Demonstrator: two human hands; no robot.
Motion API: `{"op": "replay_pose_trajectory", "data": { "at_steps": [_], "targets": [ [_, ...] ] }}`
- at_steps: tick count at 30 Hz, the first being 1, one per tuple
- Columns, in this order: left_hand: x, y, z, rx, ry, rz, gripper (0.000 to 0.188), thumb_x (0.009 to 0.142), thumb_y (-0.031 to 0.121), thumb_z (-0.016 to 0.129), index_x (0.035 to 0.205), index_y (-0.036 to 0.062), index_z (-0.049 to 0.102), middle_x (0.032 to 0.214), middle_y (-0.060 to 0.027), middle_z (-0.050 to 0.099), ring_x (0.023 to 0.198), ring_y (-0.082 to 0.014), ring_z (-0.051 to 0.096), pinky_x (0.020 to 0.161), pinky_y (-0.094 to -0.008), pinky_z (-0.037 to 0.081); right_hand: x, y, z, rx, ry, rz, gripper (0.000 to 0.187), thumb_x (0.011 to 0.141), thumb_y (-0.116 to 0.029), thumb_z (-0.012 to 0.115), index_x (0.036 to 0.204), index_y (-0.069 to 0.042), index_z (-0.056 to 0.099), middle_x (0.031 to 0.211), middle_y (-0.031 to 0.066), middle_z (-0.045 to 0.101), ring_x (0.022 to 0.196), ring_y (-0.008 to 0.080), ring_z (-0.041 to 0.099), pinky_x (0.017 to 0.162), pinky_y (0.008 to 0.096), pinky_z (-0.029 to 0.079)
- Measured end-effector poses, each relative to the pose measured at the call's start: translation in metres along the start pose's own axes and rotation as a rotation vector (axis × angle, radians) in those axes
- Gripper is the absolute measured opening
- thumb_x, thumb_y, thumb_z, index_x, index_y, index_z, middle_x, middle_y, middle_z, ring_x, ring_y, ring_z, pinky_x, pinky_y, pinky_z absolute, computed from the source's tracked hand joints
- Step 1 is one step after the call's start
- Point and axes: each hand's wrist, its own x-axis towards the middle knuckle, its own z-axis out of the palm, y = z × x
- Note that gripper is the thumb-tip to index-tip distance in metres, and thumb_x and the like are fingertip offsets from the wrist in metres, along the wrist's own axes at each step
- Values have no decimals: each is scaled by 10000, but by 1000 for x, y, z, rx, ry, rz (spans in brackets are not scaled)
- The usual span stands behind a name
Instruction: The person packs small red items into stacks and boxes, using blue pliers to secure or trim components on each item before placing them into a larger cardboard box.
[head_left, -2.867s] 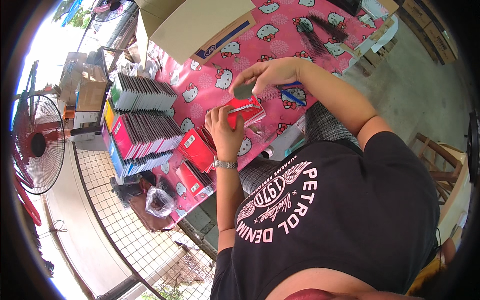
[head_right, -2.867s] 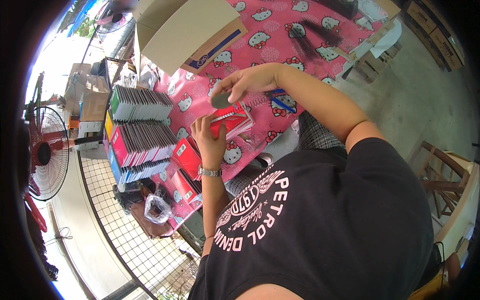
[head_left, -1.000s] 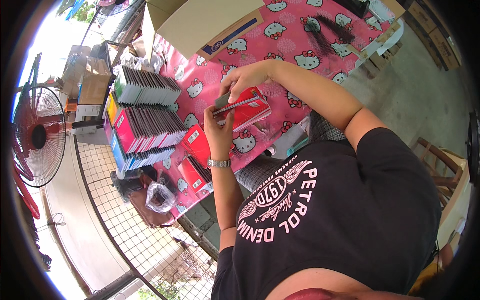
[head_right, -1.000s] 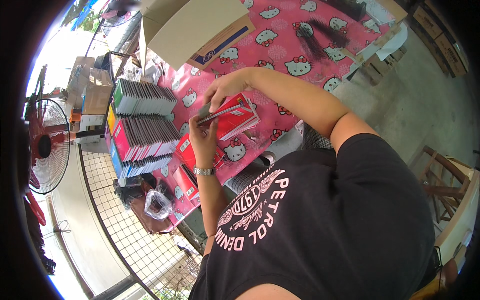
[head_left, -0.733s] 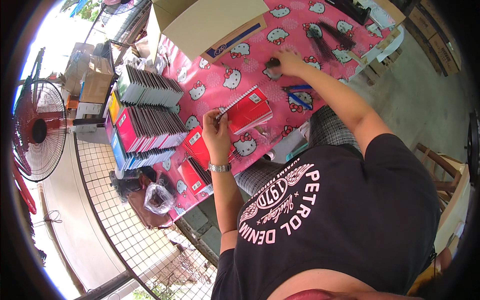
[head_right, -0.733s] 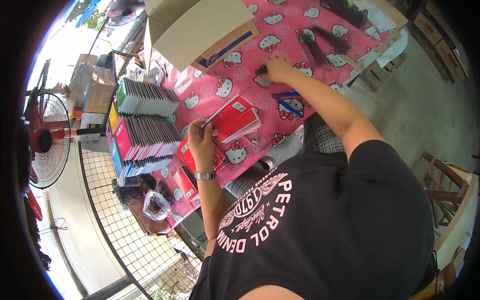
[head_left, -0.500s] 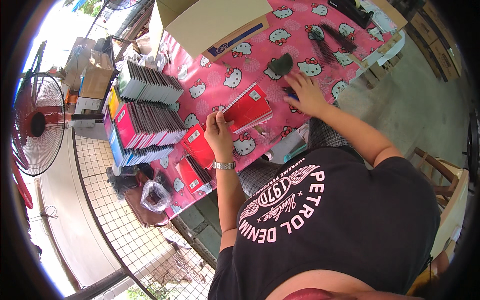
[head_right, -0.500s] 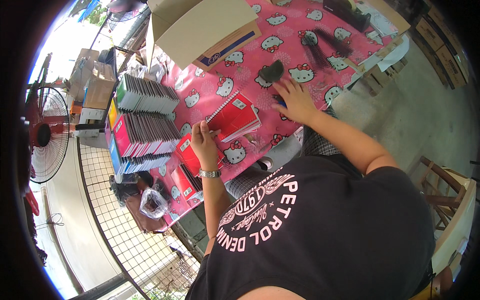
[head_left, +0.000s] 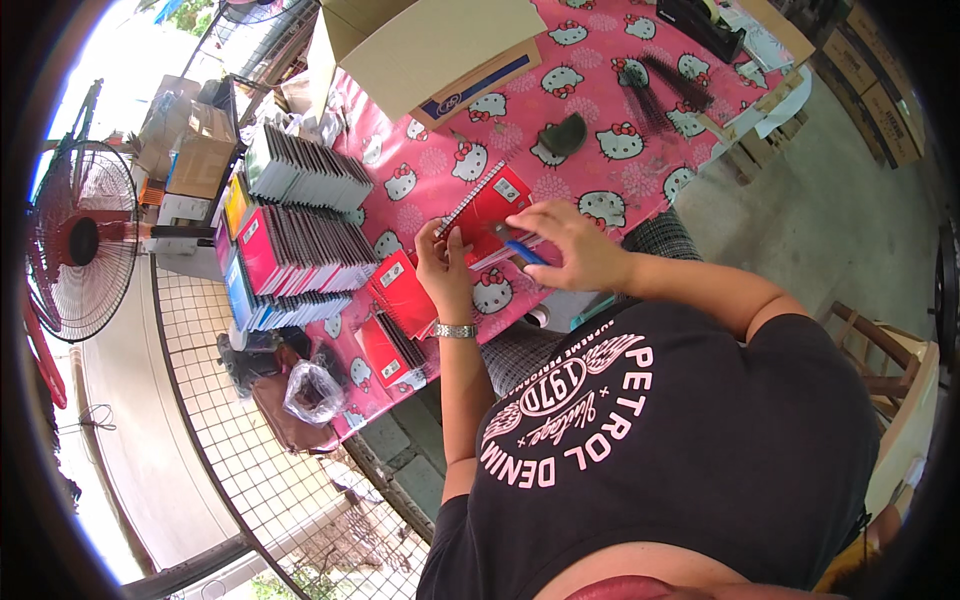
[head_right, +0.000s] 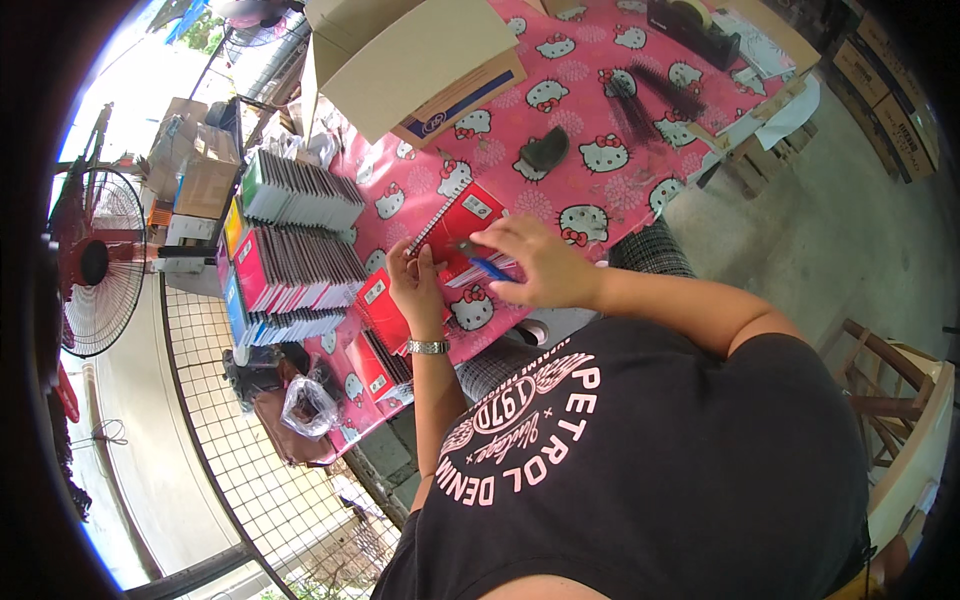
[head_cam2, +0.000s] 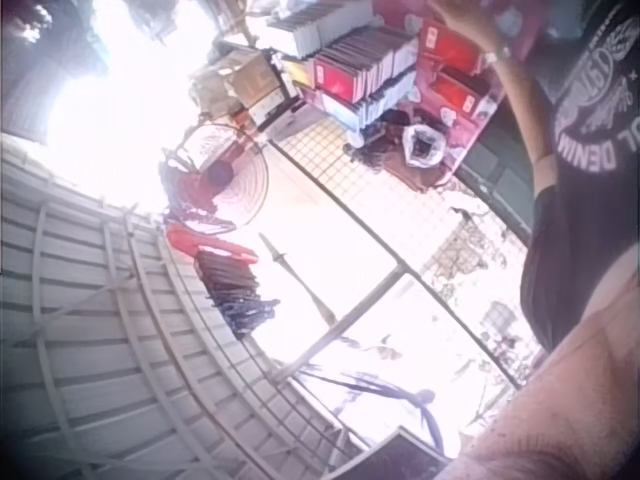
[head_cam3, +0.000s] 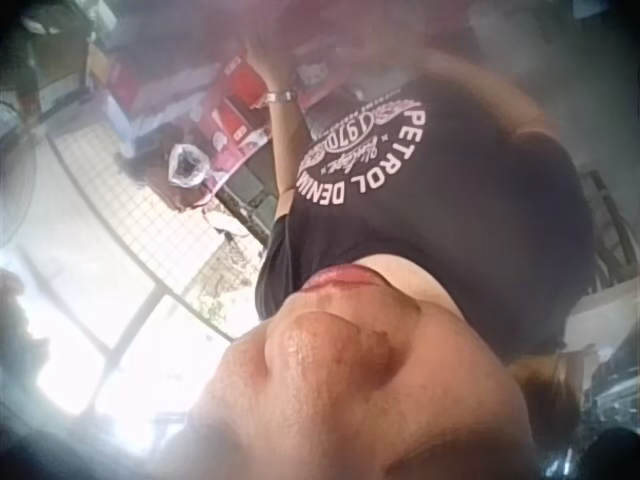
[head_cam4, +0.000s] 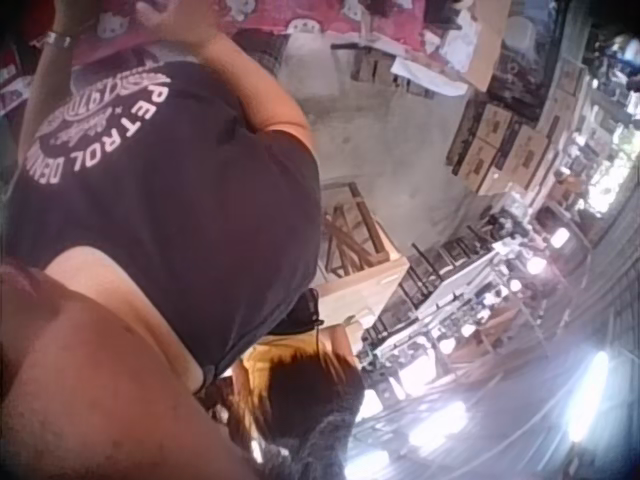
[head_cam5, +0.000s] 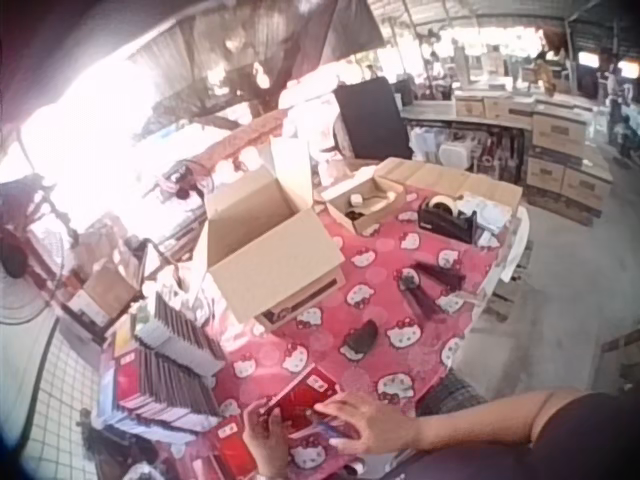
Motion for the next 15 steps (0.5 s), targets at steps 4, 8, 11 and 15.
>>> {"op": "replay_pose_trajectory", "data": {
  "at_steps": [4,8,11,15],
  "targets": [
    [1,-8,-7,-57,-57,-83,131,989,79,596,1081,-14,588,881,-38,638,783,-83,632,636,-249,561,17,-13,20,-7,-35,-50,597,751,-223,754,1287,-36,569,1221,143,565,1157,332,531,1026,442,418],
    [-1,-14,-11,2,-58,-29,141,961,-11,581,1102,-19,596,914,-59,687,797,-92,643,700,-249,543,28,-17,25,-103,-71,-107,586,745,-221,758,1267,-18,585,1203,135,589,1160,324,532,1018,444,424],
    [-3,-16,-8,-85,-27,-2,172,937,-70,561,1099,-27,601,904,-57,692,795,-83,639,696,-241,530,29,-16,27,-172,-86,-141,567,767,-206,742,1275,-6,589,1194,141,601,1105,318,563,977,425,456],
    [-6,-15,-8,-69,-16,1,164,927,-82,569,1079,-43,615,907,-59,692,816,-84,638,721,-244,535,24,-2,38,216,-197,72,502,862,-164,683,1323,-5,564,1161,124,622,987,268,627,884,380,513]
  ]
}}
